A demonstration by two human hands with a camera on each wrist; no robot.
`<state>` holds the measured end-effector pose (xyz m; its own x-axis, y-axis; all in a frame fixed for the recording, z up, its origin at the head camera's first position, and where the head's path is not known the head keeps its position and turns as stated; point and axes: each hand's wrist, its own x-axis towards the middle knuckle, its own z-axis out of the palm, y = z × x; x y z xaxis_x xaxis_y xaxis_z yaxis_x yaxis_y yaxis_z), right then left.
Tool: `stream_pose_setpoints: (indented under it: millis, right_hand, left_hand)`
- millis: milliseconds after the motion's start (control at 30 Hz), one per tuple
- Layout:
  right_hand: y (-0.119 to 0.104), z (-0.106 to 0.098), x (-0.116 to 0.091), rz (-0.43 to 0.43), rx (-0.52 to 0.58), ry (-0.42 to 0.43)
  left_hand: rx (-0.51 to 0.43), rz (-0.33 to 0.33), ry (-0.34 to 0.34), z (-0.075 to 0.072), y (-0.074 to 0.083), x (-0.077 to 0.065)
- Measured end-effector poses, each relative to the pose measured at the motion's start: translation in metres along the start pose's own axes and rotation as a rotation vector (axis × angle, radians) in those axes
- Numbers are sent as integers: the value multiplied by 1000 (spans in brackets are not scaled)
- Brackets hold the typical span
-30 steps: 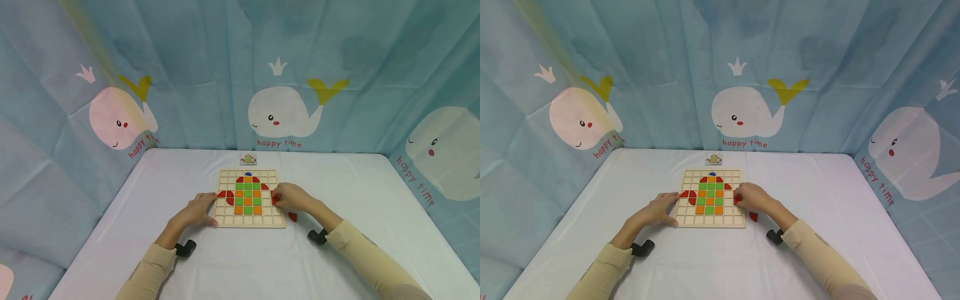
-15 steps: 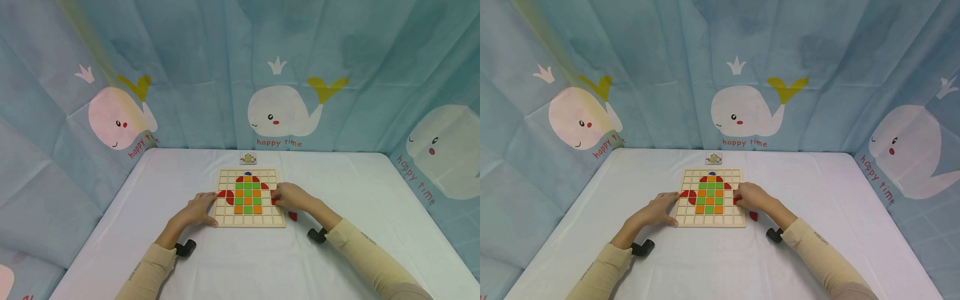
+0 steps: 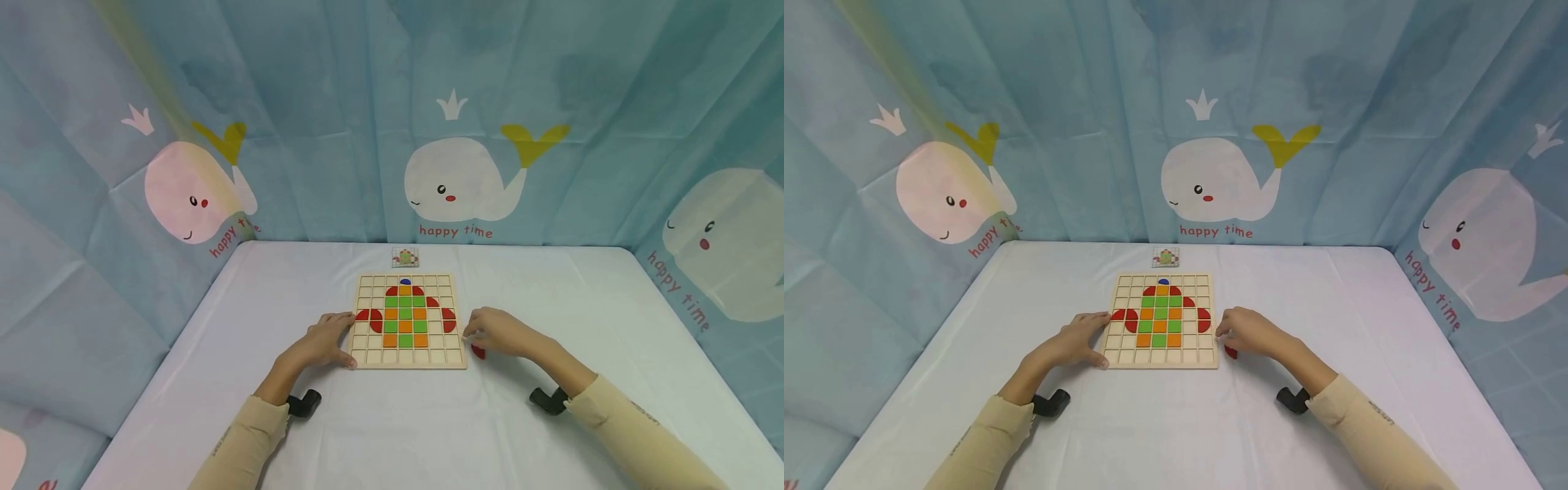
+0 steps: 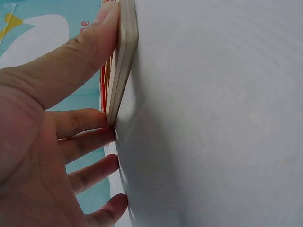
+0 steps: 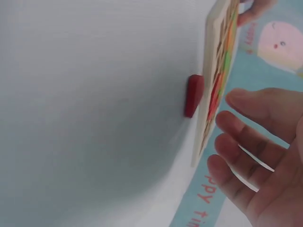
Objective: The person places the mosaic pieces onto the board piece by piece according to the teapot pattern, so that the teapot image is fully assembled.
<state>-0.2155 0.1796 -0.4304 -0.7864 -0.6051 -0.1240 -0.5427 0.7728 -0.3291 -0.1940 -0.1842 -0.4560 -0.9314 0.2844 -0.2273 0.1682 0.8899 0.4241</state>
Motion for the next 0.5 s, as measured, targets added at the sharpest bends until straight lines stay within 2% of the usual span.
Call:
stream_pose_setpoints:
  millis: [267,500]
  right_hand:
    - [11,7,-23,-96,-73,-3]
    - [7,8,-24,-84,-89,26]
  left_hand:
    - [-1,5,3,-1,-1,0]
    - [5,-4,-3,1,-2,2]
